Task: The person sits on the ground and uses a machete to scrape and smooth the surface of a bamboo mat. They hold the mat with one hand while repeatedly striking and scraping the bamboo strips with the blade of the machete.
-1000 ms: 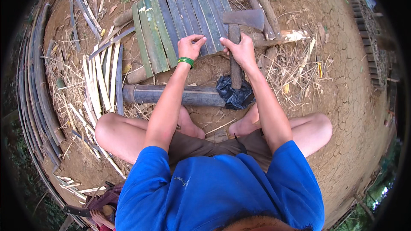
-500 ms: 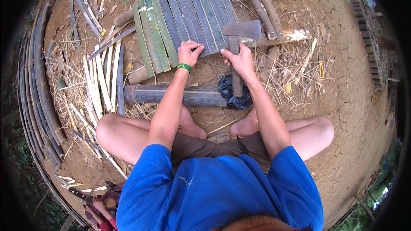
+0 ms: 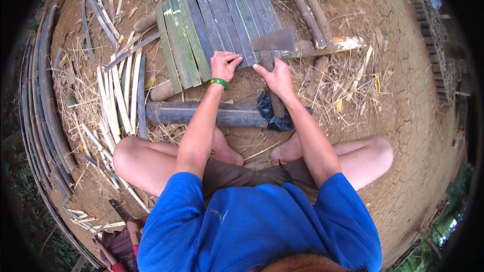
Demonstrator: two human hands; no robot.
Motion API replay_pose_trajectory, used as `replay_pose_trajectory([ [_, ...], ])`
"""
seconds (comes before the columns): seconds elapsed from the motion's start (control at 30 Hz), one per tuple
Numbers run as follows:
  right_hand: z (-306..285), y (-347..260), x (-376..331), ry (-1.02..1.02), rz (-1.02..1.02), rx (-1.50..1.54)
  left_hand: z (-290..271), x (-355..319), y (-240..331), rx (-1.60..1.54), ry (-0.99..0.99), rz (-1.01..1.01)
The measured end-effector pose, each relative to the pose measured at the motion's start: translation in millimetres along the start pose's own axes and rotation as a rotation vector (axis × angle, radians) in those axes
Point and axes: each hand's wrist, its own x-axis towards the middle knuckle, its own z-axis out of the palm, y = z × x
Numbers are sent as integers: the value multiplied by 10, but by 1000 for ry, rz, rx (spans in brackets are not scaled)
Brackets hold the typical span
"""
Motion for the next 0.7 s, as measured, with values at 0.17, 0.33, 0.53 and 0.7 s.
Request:
replay_pose_trajectory([
  [0.17,41,89,-6,66,-148,-248,58,-27,-9,-19,55,62],
  [0.33,50,29,-48,1,-154,-431,79,-77,-31,71,98,182],
  [0.53,89,-142,-108,72,-236,-511,104,-109,-6,112,138,255],
  [0.7,229,-121,-175,97,-304,-549,110,-126,-53,115,162,257],
])
